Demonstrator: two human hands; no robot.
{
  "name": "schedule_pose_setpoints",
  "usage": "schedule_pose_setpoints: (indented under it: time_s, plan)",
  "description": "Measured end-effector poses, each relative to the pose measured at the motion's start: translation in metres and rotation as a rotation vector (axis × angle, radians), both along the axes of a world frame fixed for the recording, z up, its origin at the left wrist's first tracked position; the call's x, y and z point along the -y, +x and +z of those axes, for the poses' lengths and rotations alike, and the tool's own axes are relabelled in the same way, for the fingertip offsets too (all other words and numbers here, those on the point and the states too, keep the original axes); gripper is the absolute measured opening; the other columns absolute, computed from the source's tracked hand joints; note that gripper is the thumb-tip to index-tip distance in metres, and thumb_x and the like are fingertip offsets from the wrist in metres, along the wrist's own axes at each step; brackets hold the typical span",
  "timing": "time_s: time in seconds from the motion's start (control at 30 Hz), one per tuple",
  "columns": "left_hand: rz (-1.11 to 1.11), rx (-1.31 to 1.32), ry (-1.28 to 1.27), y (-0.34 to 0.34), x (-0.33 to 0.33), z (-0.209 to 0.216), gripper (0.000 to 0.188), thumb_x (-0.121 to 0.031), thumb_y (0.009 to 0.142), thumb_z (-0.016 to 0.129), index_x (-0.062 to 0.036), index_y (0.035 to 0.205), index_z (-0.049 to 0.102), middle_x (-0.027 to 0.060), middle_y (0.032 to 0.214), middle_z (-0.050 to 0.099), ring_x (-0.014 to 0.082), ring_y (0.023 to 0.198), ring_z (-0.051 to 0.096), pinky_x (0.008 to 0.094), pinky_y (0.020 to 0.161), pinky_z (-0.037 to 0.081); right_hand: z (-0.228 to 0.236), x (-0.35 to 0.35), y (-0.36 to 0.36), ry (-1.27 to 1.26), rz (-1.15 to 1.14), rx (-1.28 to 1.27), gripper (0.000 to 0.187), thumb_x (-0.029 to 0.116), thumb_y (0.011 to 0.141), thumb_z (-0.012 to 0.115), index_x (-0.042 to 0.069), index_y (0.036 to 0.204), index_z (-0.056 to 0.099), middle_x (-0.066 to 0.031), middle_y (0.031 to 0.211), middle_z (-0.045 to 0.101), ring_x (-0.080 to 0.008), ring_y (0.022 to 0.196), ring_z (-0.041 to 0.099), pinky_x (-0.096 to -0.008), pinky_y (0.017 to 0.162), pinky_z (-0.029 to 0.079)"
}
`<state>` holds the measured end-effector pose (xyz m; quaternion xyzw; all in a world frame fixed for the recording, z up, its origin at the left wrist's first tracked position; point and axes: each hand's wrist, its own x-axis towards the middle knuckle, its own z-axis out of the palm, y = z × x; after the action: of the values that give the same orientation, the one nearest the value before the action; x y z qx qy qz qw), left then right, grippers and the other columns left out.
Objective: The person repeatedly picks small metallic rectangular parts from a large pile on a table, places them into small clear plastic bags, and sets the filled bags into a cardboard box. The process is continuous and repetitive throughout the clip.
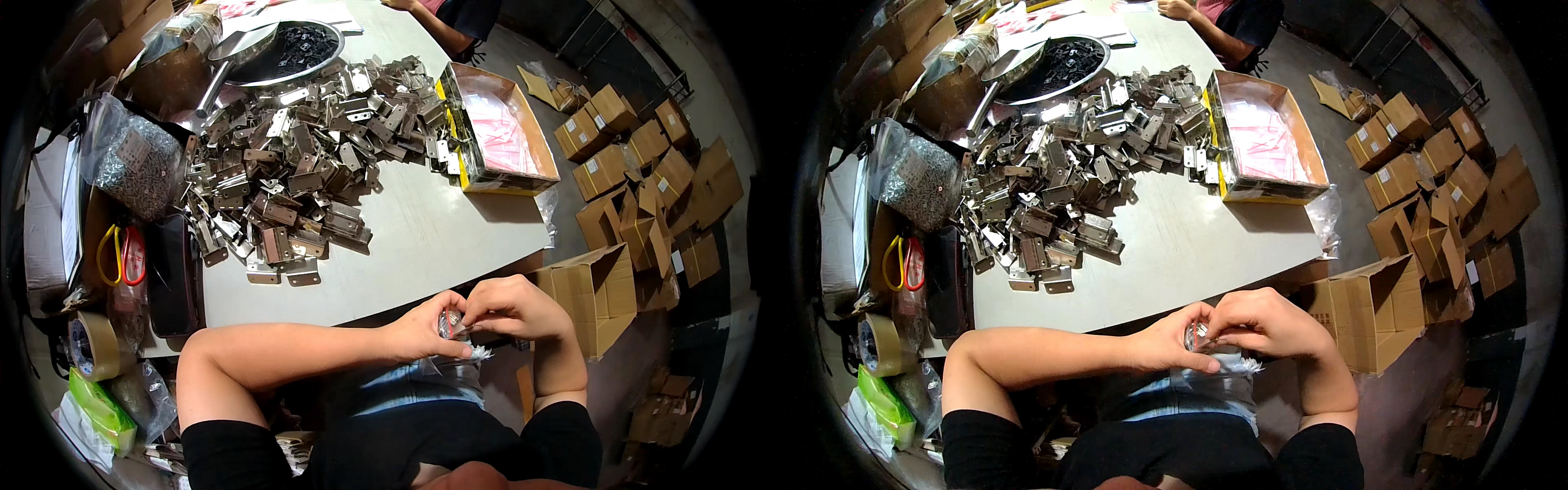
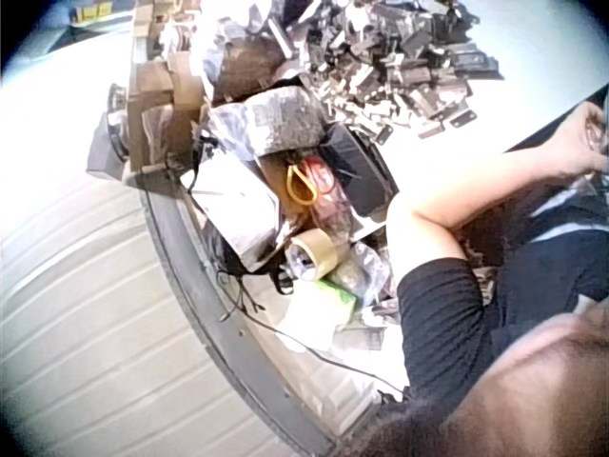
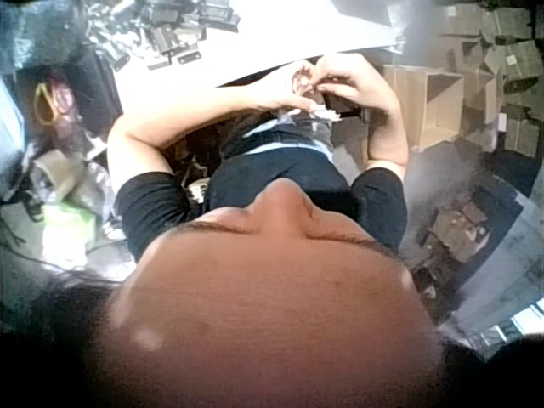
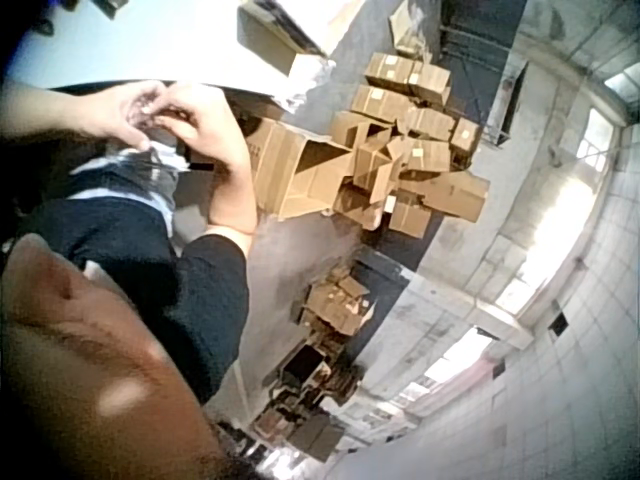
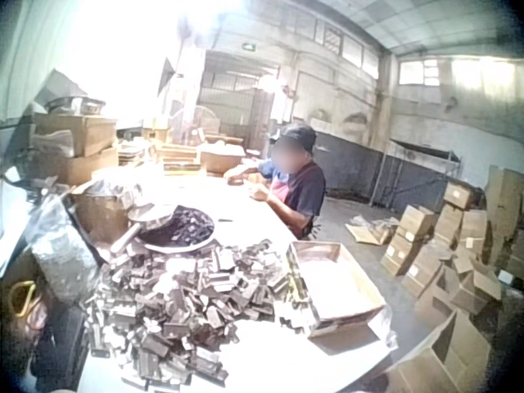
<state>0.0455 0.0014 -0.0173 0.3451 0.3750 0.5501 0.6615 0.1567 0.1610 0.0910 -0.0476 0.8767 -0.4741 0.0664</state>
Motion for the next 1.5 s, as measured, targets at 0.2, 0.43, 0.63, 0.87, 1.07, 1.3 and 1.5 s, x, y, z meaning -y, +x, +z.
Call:
schedule_pose_setpoints:
  time_s: [0.2, 0.43, 0.63, 0.87, 1.07, 1.3, 1.5]
  plan:
    - [0.043, -0.146, 0.138, 0.000, -0.003, -0.004, 0.061, -0.026, 0.077, 0.081, -0.0045, 0.121, 0.044, 0.0056, 0.104, 0.052, 0.0122, 0.096, 0.052, 0.0261, 0.084, 0.045, -0.010, 0.020, 0.004, 0.075, -0.284, 0.160, 0.015, 0.011, 0.080, 0.072, 0.000, 0.088, 0.065, -0.0117, 0.077, 0.065, -0.0237, 0.068, 0.064, -0.0298, 0.065, 0.050]
    - [0.081, 0.183, 0.192, -0.007, -0.008, 0.006, 0.071, -0.034, 0.081, 0.079, -0.0051, 0.129, 0.035, 0.0069, 0.112, 0.046, 0.0158, 0.100, 0.052, 0.0307, 0.087, 0.046, -0.004, 0.021, 0.004, 0.082, -0.108, -0.155, 0.014, 0.005, 0.076, 0.074, 0.004, 0.088, 0.068, -0.0125, 0.111, 0.059, -0.0254, 0.096, 0.061, -0.0354, 0.081, 0.050]
    - [0.350, -0.505, 0.356, -0.028, -0.023, 0.019, 0.078, -0.015, 0.072, 0.083, -0.0069, 0.133, 0.035, 0.0086, 0.114, 0.048, 0.0162, 0.107, 0.051, 0.0307, 0.091, 0.044, 0.007, 0.012, -0.009, 0.264, -0.162, -0.347, 0.015, 0.003, 0.073, 0.075, 0.006, 0.086, 0.067, -0.0113, 0.110, 0.058, -0.0295, 0.102, 0.058, -0.0372, 0.088, 0.047]
    - [0.614, -0.825, 0.297, -0.047, -0.027, 0.023, 0.041, -0.012, 0.077, 0.071, -0.0032, 0.113, 0.053, 0.0208, 0.099, 0.063, 0.0401, 0.095, 0.061, 0.0409, 0.082, 0.049, -0.001, 0.006, -0.035, 0.317, -0.267, -0.387, 0.013, 0.005, 0.076, 0.074, 0.003, 0.088, 0.067, -0.0140, 0.113, 0.062, -0.0308, 0.105, 0.060, -0.0377, 0.089, 0.048]
    - [0.766, -0.663, 0.321, -0.042, -0.030, 0.016, 0.032, -0.011, 0.085, 0.066, 0.0023, 0.112, 0.056, 0.0150, 0.099, 0.067, 0.0239, 0.092, 0.066, 0.0324, 0.080, 0.051, -0.019, -0.011, -0.042, 0.247, -0.384, -0.382, 0.011, 0.005, 0.077, 0.074, 0.001, 0.086, 0.070, -0.0113, 0.084, 0.069, -0.0238, 0.083, 0.067, -0.0306, 0.075, 0.052]
    - [0.793, -0.643, 0.458, -0.043, -0.021, 0.023, 0.012, -0.007, 0.092, 0.060, 0.0035, 0.097, 0.062, 0.0123, 0.091, 0.068, 0.0159, 0.081, 0.064, 0.0270, 0.073, 0.049, -0.001, -0.008, -0.037, 0.287, -0.364, -0.341, 0.015, 0.010, 0.076, 0.076, 0.002, 0.086, 0.069, -0.0104, 0.078, 0.067, -0.0239, 0.076, 0.065, -0.0326, 0.069, 0.052]
    - [0.860, -0.718, 0.458, -0.041, -0.019, 0.026, 0.009, -0.006, 0.092, 0.059, 0.0029, 0.090, 0.061, 0.0126, 0.084, 0.063, 0.0203, 0.074, 0.061, 0.0294, 0.068, 0.047, -0.010, -0.004, -0.045, 0.269, -0.341, -0.375, 0.017, 0.010, 0.077, 0.074, 0.000, 0.085, 0.062, -0.0105, 0.077, 0.061, -0.0226, 0.072, 0.060, -0.0301, 0.064, 0.047]
